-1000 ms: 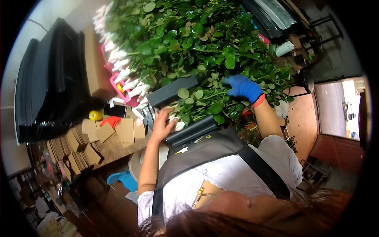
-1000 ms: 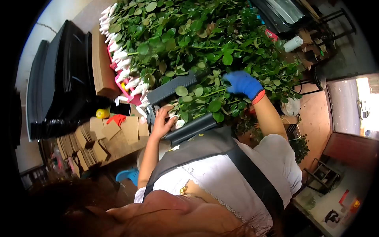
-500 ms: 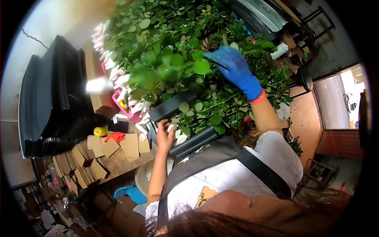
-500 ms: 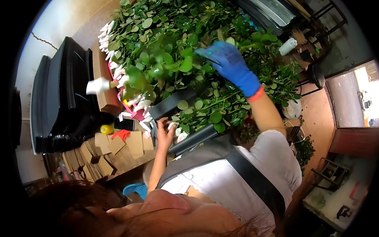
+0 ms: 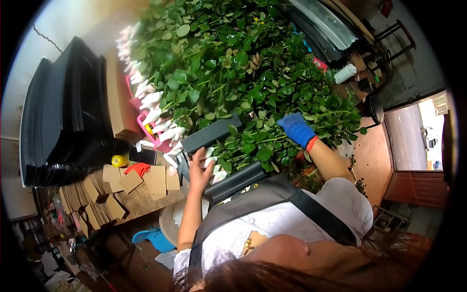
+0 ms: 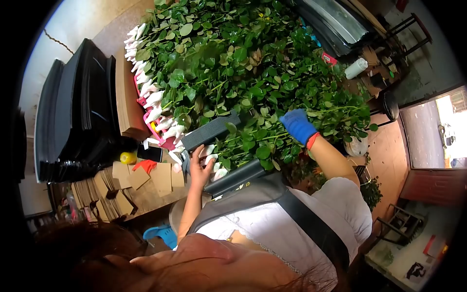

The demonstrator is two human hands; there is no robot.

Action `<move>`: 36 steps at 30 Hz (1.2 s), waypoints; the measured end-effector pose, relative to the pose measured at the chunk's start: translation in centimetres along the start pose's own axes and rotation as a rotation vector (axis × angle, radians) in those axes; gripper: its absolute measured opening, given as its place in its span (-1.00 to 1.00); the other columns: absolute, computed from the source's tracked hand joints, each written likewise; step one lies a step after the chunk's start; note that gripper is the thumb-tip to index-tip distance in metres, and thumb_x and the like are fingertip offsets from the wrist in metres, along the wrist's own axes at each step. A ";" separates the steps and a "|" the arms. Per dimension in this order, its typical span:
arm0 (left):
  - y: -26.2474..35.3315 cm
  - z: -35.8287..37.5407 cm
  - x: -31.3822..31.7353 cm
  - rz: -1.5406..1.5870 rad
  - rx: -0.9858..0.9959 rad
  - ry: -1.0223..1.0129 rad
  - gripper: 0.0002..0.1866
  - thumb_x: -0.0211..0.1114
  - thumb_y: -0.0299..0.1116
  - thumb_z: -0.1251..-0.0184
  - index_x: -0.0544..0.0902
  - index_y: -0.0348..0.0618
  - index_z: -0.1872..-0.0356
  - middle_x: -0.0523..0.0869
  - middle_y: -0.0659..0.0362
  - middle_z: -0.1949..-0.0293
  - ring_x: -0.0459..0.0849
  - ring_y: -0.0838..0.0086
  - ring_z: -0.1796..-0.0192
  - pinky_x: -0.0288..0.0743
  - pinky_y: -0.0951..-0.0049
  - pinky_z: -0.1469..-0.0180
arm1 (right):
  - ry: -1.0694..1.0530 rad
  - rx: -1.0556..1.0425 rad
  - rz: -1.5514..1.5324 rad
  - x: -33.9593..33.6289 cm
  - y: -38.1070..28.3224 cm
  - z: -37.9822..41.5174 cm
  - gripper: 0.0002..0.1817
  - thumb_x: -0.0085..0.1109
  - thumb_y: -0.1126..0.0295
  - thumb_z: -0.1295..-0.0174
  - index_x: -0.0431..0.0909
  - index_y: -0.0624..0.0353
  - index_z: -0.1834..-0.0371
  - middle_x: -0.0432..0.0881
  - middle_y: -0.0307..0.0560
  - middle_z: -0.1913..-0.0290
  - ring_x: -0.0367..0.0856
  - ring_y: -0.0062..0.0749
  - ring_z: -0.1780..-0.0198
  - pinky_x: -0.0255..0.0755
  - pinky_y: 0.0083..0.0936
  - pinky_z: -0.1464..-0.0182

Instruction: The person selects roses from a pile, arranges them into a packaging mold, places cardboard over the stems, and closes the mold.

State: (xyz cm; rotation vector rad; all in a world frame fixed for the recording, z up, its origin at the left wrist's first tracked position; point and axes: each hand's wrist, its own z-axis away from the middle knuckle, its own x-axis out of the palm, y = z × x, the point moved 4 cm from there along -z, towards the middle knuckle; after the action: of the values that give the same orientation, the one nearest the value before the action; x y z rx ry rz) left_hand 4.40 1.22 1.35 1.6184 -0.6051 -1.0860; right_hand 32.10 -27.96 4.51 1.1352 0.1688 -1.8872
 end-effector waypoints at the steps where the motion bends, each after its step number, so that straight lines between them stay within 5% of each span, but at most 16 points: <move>1: 1.0 -0.2 -0.2 -0.069 0.040 -0.016 -0.42 0.50 -0.45 -0.18 0.56 -0.03 -0.27 0.65 0.05 -0.10 0.66 0.22 -0.07 0.52 0.31 -0.14 | 0.008 -0.065 0.024 0.8 -0.3 -0.5 -0.71 0.08 0.39 -0.33 0.67 -0.18 -0.04 0.74 -0.05 0.16 0.74 -0.13 0.10 0.59 -0.19 0.17; 6: 1.5 -0.5 -0.2 -0.114 0.051 -0.017 -0.55 0.48 -0.51 -0.16 0.65 -0.14 -0.13 0.67 0.06 0.00 0.66 0.23 -0.02 0.47 0.35 -0.13 | 0.140 -0.159 -0.097 -8.9 1.4 0.4 -0.70 0.08 0.39 -0.30 0.65 -0.14 -0.06 0.74 -0.04 0.17 0.73 -0.11 0.12 0.60 -0.18 0.12; 10: 1.5 -0.6 0.0 -0.172 0.064 -0.057 -0.53 0.45 -0.46 -0.20 0.61 -0.12 -0.17 0.61 -0.03 -0.08 0.62 0.09 -0.11 0.51 0.26 -0.16 | 1.001 -0.359 -0.435 -21.5 1.0 -3.5 -0.63 0.13 0.23 -0.30 0.57 -0.03 -0.16 0.73 -0.03 0.17 0.70 -0.03 0.15 0.56 -0.06 0.08; 12: 2.5 -0.6 -0.1 -0.210 0.083 -0.046 -0.52 0.45 -0.46 -0.20 0.60 -0.13 -0.18 0.60 -0.04 -0.08 0.61 0.08 -0.12 0.51 0.25 -0.17 | 1.208 -0.415 -0.482 -25.9 0.1 -8.6 -0.55 0.14 0.21 -0.30 0.52 -0.04 -0.27 0.68 -0.03 -0.03 0.66 -0.09 0.00 0.52 -0.14 -0.06; 16: 2.2 -0.5 -0.1 -0.231 0.087 -0.040 -0.52 0.45 -0.39 -0.21 0.60 -0.11 -0.19 0.58 -0.05 -0.09 0.60 0.01 -0.14 0.50 0.20 -0.17 | 0.932 -0.025 -0.104 -27.7 -1.4 -22.5 -0.38 0.17 0.16 -0.29 0.37 -0.19 -0.46 0.38 -0.09 -0.44 0.35 -0.17 -0.43 0.25 -0.26 -0.42; 17: 1.8 -0.5 -0.1 -0.239 0.094 -0.038 -0.51 0.44 -0.36 -0.21 0.60 -0.11 -0.19 0.58 -0.06 -0.10 0.59 0.01 -0.14 0.50 0.19 -0.17 | 0.773 -0.008 -0.146 -28.1 -1.8 -23.8 -0.45 0.24 0.24 -0.22 0.50 -0.13 -0.33 0.49 -0.06 -0.33 0.40 -0.09 -0.39 0.22 -0.10 -0.39; 18: 1.2 -0.4 0.1 -0.197 0.037 -0.047 -0.51 0.44 -0.36 -0.22 0.60 -0.12 -0.20 0.58 -0.06 -0.12 0.60 0.01 -0.15 0.51 0.18 -0.18 | 0.565 0.010 -0.154 -29.4 -2.1 -23.3 -0.53 0.13 0.35 -0.21 0.57 -0.11 -0.24 0.50 -0.06 -0.34 0.45 -0.16 -0.35 0.30 -0.25 -0.38; 20: 0.7 -0.3 0.2 -0.133 -0.013 -0.042 -0.51 0.45 -0.37 -0.22 0.60 -0.12 -0.20 0.58 -0.06 -0.13 0.61 0.03 -0.12 0.52 0.22 -0.16 | 0.794 -0.136 -0.382 -31.9 -2.4 -21.5 -0.58 0.18 0.40 -0.11 0.64 -0.07 -0.10 0.59 -0.07 -0.23 0.52 -0.12 -0.26 0.40 -0.21 -0.32; 22: 0.7 -0.3 0.1 -0.151 0.014 -0.048 -0.51 0.46 -0.39 -0.22 0.61 -0.14 -0.20 0.59 -0.05 -0.12 0.63 0.06 -0.10 0.54 0.26 -0.14 | 1.446 -0.422 -0.482 -32.6 -3.2 -16.9 -0.55 0.10 0.54 -0.13 0.63 -0.09 -0.10 0.66 -0.13 -0.11 0.60 -0.08 -0.15 0.46 -0.18 -0.25; 26: 2.1 -0.5 -0.3 -0.057 -0.149 -0.095 -0.52 0.45 -0.46 -0.22 0.61 -0.14 -0.19 0.62 -0.03 -0.11 0.66 0.13 -0.07 0.55 0.27 -0.10 | 1.356 -0.625 -0.430 -31.4 -4.3 -3.7 -0.48 0.13 0.60 -0.06 0.63 -0.11 -0.12 0.66 -0.10 -0.10 0.61 -0.13 -0.14 0.47 -0.20 -0.22; 30: 0.1 -0.4 -0.1 -0.059 0.030 -0.078 -0.51 0.41 -0.42 -0.29 0.57 -0.11 -0.26 0.61 -0.07 -0.13 0.68 0.16 -0.03 0.57 0.31 -0.06 | 1.032 -0.715 -0.344 -24.8 -2.0 6.7 -0.48 0.23 0.59 -0.06 0.63 -0.09 -0.14 0.67 -0.11 -0.06 0.63 -0.15 -0.08 0.48 -0.20 -0.14; 31: 2.8 -0.4 -0.4 -0.007 -0.438 -0.195 -0.48 0.39 -0.33 -0.31 0.53 -0.11 -0.29 0.58 -0.09 -0.22 0.64 0.16 -0.12 0.53 0.29 -0.15 | 0.844 -0.664 -0.404 -22.2 -1.2 7.3 -0.51 0.24 0.57 -0.08 0.63 -0.07 -0.12 0.66 -0.09 -0.07 0.62 -0.11 -0.09 0.48 -0.20 -0.15; 33: -7.0 1.1 1.3 0.000 -0.239 -0.226 -0.45 0.38 -0.19 -0.30 0.52 -0.11 -0.29 0.66 -0.03 -0.15 0.67 0.15 -0.07 0.55 0.21 -0.14 | 0.612 -0.584 -0.473 -15.6 0.9 6.1 -0.58 0.25 0.51 -0.11 0.63 -0.03 -0.08 0.66 -0.05 -0.02 0.62 -0.07 -0.07 0.48 -0.23 -0.14; 34: -0.1 -0.4 -0.1 -0.147 0.061 -0.073 -0.47 0.39 -0.21 -0.27 0.54 -0.09 -0.25 0.66 -0.02 -0.09 0.67 0.09 -0.05 0.55 0.20 -0.13 | 0.574 -0.553 -0.493 -11.5 1.5 4.5 -0.63 0.25 0.47 -0.12 0.62 0.00 -0.05 0.67 -0.03 0.04 0.63 -0.05 -0.03 0.50 -0.26 -0.12; 35: 0.3 -0.8 -0.3 -0.187 -0.173 -0.124 -0.51 0.40 -0.24 -0.26 0.55 -0.09 -0.21 0.62 -0.04 -0.09 0.63 0.08 -0.11 0.52 0.23 -0.17 | 0.601 -0.465 -0.408 -8.3 1.7 3.8 -0.62 0.25 0.44 -0.13 0.62 -0.01 -0.07 0.67 -0.03 0.02 0.63 -0.04 -0.04 0.51 -0.25 -0.11; 36: 0.1 -0.5 -0.3 -0.030 -0.041 -0.052 -0.49 0.42 -0.30 -0.22 0.55 -0.07 -0.21 0.63 -0.02 -0.04 0.62 0.09 -0.12 0.51 0.24 -0.17 | 0.646 -0.378 -0.315 -6.5 1.6 3.5 -0.62 0.25 0.41 -0.14 0.62 -0.01 -0.08 0.67 -0.02 -0.01 0.63 -0.03 -0.04 0.53 -0.24 -0.10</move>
State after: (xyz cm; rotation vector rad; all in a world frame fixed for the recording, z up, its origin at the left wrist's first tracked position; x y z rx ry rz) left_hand 4.75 1.68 1.53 1.5729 -0.5901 -1.1585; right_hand 32.23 -26.66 11.98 1.4658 1.0697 -1.5815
